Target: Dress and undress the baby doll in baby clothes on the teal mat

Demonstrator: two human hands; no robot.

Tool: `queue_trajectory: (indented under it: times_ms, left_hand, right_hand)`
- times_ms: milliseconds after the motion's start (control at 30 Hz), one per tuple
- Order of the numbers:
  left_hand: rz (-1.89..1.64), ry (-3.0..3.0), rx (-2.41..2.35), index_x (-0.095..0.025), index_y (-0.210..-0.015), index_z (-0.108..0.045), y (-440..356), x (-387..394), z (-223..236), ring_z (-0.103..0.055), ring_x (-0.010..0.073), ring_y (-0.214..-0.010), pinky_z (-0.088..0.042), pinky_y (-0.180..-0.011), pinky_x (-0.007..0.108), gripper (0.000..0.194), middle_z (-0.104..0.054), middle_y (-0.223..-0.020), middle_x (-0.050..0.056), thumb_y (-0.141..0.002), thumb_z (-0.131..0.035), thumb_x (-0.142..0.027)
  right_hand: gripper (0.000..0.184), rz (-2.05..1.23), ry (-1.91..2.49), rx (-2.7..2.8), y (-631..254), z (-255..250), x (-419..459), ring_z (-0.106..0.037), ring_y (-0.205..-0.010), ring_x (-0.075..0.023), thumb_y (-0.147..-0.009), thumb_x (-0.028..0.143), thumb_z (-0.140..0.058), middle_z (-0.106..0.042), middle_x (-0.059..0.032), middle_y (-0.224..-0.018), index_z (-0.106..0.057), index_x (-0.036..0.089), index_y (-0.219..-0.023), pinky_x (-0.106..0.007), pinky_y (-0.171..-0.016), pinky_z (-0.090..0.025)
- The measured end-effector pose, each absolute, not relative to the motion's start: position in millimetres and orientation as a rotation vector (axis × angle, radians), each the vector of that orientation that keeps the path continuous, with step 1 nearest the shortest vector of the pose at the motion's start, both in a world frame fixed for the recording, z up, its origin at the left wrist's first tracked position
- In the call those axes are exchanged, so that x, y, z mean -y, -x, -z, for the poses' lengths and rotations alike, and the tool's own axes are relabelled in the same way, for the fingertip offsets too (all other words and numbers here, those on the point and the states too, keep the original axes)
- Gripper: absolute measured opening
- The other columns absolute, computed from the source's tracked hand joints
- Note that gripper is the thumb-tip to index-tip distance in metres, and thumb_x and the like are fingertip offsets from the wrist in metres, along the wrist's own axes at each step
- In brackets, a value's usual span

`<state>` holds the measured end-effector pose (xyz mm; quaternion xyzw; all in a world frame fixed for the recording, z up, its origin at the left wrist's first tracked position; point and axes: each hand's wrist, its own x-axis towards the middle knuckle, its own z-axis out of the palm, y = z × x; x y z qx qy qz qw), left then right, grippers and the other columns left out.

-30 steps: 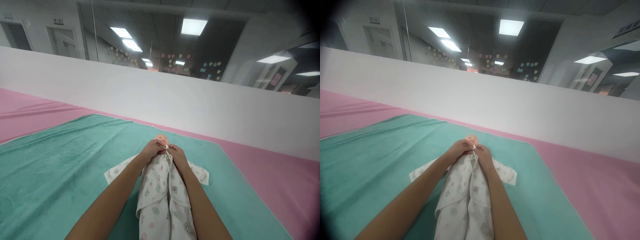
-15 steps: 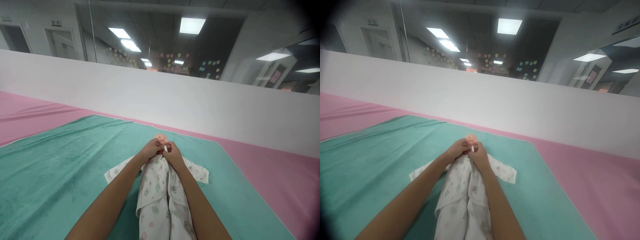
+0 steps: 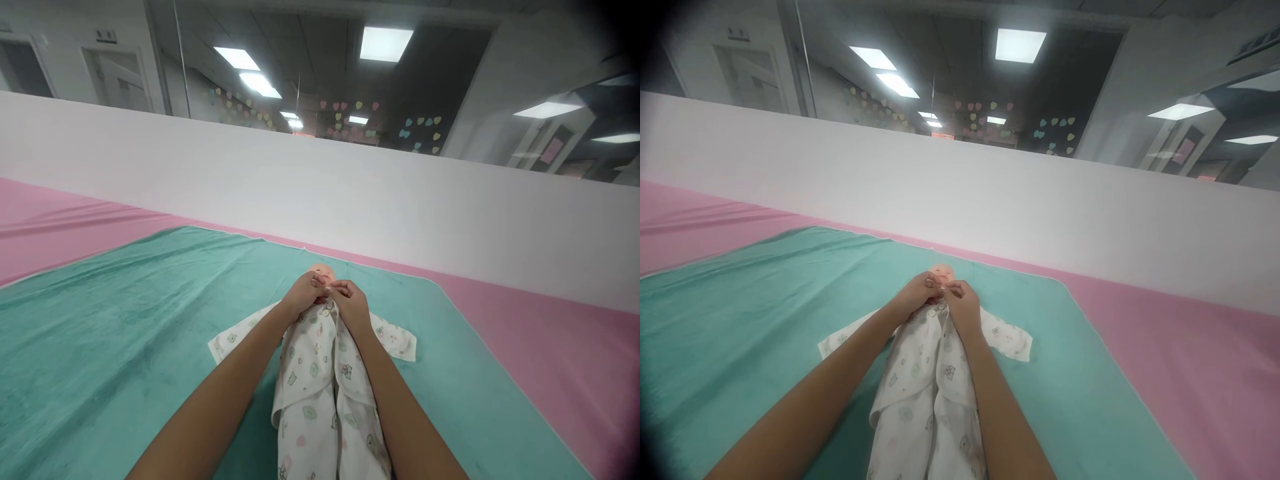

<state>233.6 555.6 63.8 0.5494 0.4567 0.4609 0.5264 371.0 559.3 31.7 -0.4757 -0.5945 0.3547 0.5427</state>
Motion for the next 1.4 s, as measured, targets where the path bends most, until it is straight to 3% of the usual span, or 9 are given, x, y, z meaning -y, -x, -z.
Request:
queue_trajectory:
  times_ms: [133, 300, 500, 667, 867, 1200, 1400]
  left_hand:
    - [-1.083, -1.285, -1.055, -0.016, -0.086, -0.052, -230, -559, -59, -0.059, 0.0126, -0.063, -0.048, -0.063, 0.025, 0.021, -0.06, -0.066, 0.001, -0.069, -0.063, -0.02]
    - [-1.061, -1.308, -1.045, -0.016, -0.092, -0.056, -229, -561, -58, -0.062, 0.0156, -0.069, -0.048, -0.064, 0.026, 0.034, -0.064, -0.077, 0.005, -0.068, -0.066, -0.039]
    - [-1.127, -1.258, -1.168, -0.014, -0.089, -0.057, -233, -561, -57, -0.055, 0.0114, -0.056, -0.043, -0.053, 0.022, 0.025, -0.059, -0.062, 0.002, -0.067, -0.064, -0.025]
    - [-1.149, -1.177, -0.981, -0.014, -0.094, -0.056, -229, -563, -52, -0.051, 0.0093, -0.054, -0.042, -0.052, 0.02, 0.029, -0.056, -0.059, 0.0, -0.066, -0.063, -0.018]
    - [-1.128, -1.19, -0.931, -0.015, -0.093, -0.055, -225, -565, -50, -0.052, 0.0089, -0.054, -0.042, -0.053, 0.02, 0.026, -0.056, -0.06, -0.001, -0.067, -0.059, -0.015]
    - [-1.203, -1.463, -1.299, -0.016, -0.079, -0.051, -242, -557, -53, -0.047, 0.0077, -0.047, -0.039, -0.047, 0.019, 0.005, -0.05, -0.055, -0.004, -0.074, -0.052, -0.014]
    - [-1.233, -1.602, -1.413, -0.015, -0.08, -0.058, -240, -553, -45, -0.054, 0.0124, -0.06, -0.045, -0.061, 0.025, 0.008, -0.057, -0.068, 0.001, -0.074, -0.053, -0.016]
  right_hand:
    - [0.027, -0.781, 1.127, 1.425, -373, -32, -559, -0.059, -0.084, -0.0193, -0.079, 0.043, -0.047, -0.066, -0.0043, -0.088, -0.06, 0.02, -0.083, -0.031, -0.075, -0.044]
    - [0.027, -0.892, 1.093, 1.487, -374, -28, -566, -0.061, -0.084, -0.0193, -0.07, 0.035, -0.06, -0.066, -0.0027, -0.088, -0.055, 0.021, -0.092, -0.033, -0.079, -0.046]
    - [0.04, -0.992, 1.014, 1.485, -373, -23, -571, -0.059, -0.092, -0.0177, -0.064, 0.021, -0.061, -0.063, -0.0048, -0.103, -0.051, 0.02, -0.102, -0.035, -0.086, -0.046]
    - [0.044, -1.042, 0.952, 1.453, -376, -20, -574, -0.057, -0.1, -0.0179, -0.063, 0.019, -0.062, -0.06, -0.0072, -0.108, -0.051, 0.018, -0.106, -0.036, -0.093, -0.042]
    - [0.037, -1.009, 1.02, 1.409, -379, -19, -574, -0.059, -0.09, -0.0175, -0.06, 0.024, -0.065, -0.062, -0.0067, -0.096, -0.055, 0.016, -0.095, -0.035, -0.086, -0.046]
    - [0.025, -0.951, 1.021, 1.394, -378, -15, -573, -0.062, -0.084, -0.0165, -0.061, 0.026, -0.064, -0.065, -0.0047, -0.086, -0.057, 0.016, -0.084, -0.033, -0.083, -0.047]
    - [0.023, -0.954, 0.954, 1.444, -379, -14, -567, -0.061, -0.089, -0.0167, -0.065, 0.027, -0.062, -0.065, -0.006, -0.093, -0.055, 0.016, -0.084, -0.033, -0.086, -0.045]
